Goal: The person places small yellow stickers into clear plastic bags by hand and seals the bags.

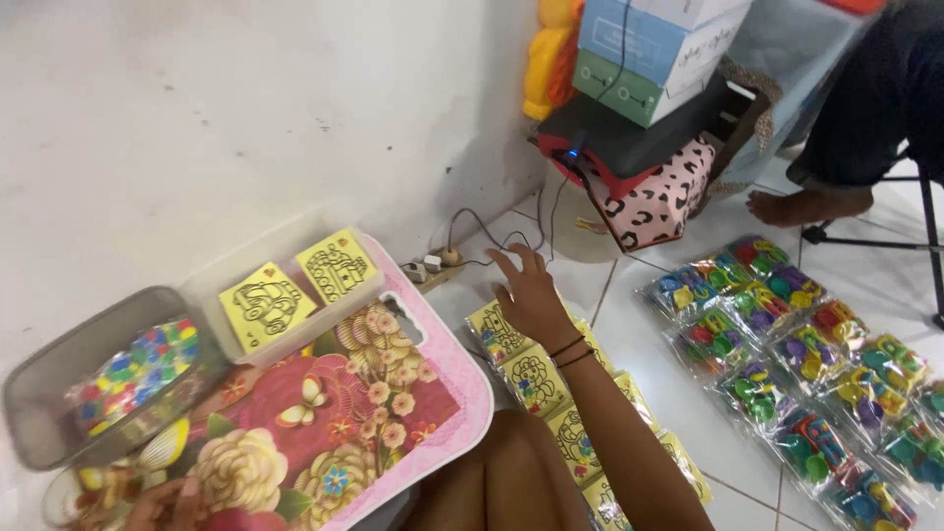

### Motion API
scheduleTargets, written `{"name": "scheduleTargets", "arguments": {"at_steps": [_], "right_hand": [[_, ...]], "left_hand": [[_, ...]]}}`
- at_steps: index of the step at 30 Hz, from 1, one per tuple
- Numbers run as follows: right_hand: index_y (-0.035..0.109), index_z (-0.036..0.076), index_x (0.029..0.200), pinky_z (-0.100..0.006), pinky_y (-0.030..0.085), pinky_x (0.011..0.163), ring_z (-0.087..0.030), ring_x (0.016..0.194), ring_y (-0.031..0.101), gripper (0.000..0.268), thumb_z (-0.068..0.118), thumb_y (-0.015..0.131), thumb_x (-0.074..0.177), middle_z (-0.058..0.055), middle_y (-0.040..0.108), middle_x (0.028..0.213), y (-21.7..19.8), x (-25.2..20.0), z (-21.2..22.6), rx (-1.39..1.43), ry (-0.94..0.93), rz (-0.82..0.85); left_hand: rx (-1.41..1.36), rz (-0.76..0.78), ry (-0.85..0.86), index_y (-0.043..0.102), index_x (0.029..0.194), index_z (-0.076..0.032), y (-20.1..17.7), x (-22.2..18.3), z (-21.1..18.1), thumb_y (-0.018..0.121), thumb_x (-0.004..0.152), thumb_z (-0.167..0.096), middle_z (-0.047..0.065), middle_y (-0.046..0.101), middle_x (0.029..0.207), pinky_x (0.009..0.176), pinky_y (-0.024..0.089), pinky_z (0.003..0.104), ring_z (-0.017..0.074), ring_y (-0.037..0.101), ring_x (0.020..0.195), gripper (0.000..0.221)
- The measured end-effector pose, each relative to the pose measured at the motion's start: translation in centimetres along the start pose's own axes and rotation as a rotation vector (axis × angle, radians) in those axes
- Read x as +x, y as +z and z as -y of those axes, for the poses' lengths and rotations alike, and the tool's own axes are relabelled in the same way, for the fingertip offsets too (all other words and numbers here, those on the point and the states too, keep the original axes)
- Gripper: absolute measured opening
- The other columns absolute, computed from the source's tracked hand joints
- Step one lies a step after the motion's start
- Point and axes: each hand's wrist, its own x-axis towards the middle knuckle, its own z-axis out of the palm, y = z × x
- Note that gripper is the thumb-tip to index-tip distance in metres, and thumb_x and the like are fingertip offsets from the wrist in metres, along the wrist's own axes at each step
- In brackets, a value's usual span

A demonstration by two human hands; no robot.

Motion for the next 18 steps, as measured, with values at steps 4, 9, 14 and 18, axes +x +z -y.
{"name": "scheduleTargets", "arguments": {"at_steps": [4, 9, 14, 18], "right_hand": [[0.061, 0.009, 0.126, -0.034, 0.049, 0.080, -0.022, 0.088, 0.058, 0.036, 0.009, 0.061, 0.090, -0.008, 0.054, 0.116, -3.8, 1.9, 9.8, 0.229, 0.046, -0.037], [0.062, 0.009, 0.094, -0.034, 0.052, 0.068, -0.020, 0.064, 0.057, 0.013, 0.008, 0.049, 0.092, -0.004, 0.067, 0.087, -2.7, 1.1, 20.6, 0.467, -0.248, 0.106], [0.062, 0.014, 0.098, -0.039, 0.046, 0.061, -0.025, 0.063, 0.060, 0.014, 0.019, 0.063, 0.085, -0.005, 0.064, 0.074, 5.9, -1.3, 24.9, 0.363, -0.348, 0.421], [0.065, 0.017, 0.102, -0.040, 0.044, 0.055, -0.026, 0.057, 0.062, 0.020, 0.027, 0.062, 0.085, -0.004, 0.068, 0.068, 10.3, -2.5, 25.8, 0.213, -0.373, 0.295]], "left_hand": [[-0.016, -0.032, 0.142, 0.057, 0.115, 0.014, 2.2, -2.5, -4.5, 0.062, 0.103, -0.008, 0.027, 0.070, 0.083, 0.058, 0.054, 0.036, 0.0288, 0.065, 0.062, 0.026], [-0.142, -0.003, 0.117, 0.069, 0.113, 0.010, 3.2, -5.6, -13.7, 0.069, 0.093, -0.004, 0.018, 0.072, 0.081, 0.065, 0.053, 0.028, 0.0203, 0.065, 0.067, 0.025], [-0.198, -0.002, 0.052, 0.072, 0.108, 0.007, 3.4, -8.0, -21.9, 0.065, 0.094, -0.005, 0.013, 0.074, 0.081, 0.068, 0.052, 0.029, 0.0187, 0.064, 0.070, 0.020], [-0.127, 0.015, -0.034, 0.073, 0.112, 0.003, 3.0, -8.8, -24.4, 0.066, 0.091, 0.000, 0.010, 0.076, 0.084, 0.069, 0.053, 0.029, 0.0169, 0.067, 0.072, 0.022]]}}
